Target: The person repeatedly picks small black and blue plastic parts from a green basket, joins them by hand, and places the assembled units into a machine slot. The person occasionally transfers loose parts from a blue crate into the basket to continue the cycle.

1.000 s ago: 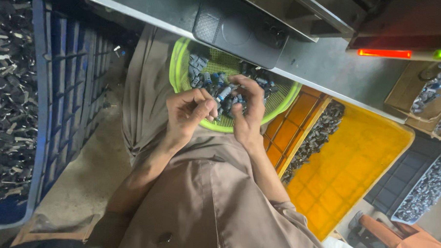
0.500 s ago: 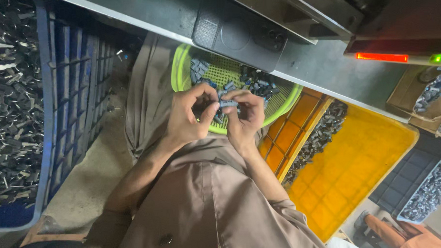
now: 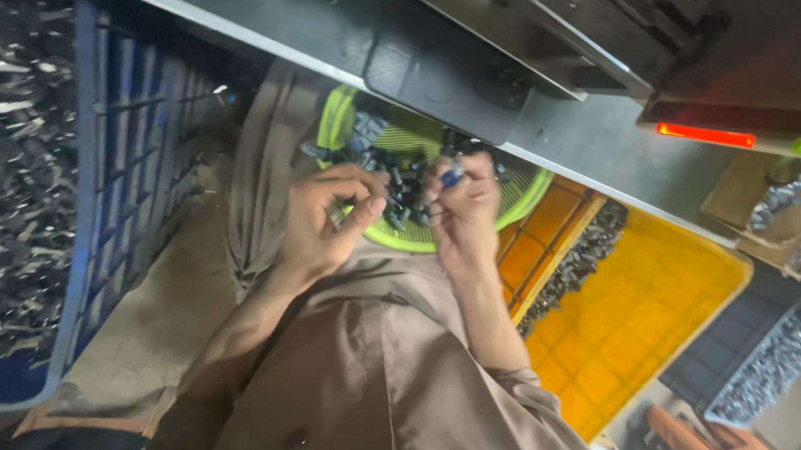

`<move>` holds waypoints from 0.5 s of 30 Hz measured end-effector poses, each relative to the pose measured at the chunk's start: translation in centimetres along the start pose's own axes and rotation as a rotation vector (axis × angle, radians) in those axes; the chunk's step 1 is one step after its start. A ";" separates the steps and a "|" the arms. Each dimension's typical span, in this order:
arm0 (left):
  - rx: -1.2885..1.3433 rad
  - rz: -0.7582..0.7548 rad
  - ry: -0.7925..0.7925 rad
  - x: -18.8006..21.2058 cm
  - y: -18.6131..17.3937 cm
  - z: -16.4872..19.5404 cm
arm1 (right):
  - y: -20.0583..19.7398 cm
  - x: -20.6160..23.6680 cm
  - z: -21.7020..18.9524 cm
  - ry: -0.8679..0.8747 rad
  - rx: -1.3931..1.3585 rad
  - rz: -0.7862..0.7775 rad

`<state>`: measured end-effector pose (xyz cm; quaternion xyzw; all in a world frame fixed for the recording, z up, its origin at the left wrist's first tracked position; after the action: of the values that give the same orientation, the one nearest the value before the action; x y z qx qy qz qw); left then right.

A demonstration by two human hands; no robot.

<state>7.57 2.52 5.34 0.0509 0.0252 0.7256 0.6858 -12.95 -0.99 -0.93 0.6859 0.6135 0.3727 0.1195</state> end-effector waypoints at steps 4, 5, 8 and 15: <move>0.124 0.063 -0.132 0.7 -0.7 -3.2 | 6.8 -2.4 -8.1 -0.753 0.478 -0.173; 0.201 0.062 -0.145 1.0 -0.6 -3.7 | 8.2 -3.0 -10.0 -0.945 0.541 -0.215; 0.388 0.039 -0.144 1.6 -0.3 -4.4 | 10.2 -6.6 -13.2 -1.460 1.195 -0.094; 0.428 -0.011 -0.066 2.0 -1.0 -3.1 | 8.5 -12.8 -12.1 -1.461 1.655 0.072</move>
<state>8.16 4.72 2.19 0.2190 0.1564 0.6978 0.6639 -14.16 -18.27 8.09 0.6263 0.4346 -0.6449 -0.0537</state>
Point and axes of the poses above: each hand's wrist, its own x-axis away from the middle knuckle, its own y-axis out of the palm, z = x × y, the point moved 5 cm from there along -x, towards the middle knuckle, and after that the axes turned 7 degrees about -y, right-handed, at the moved point
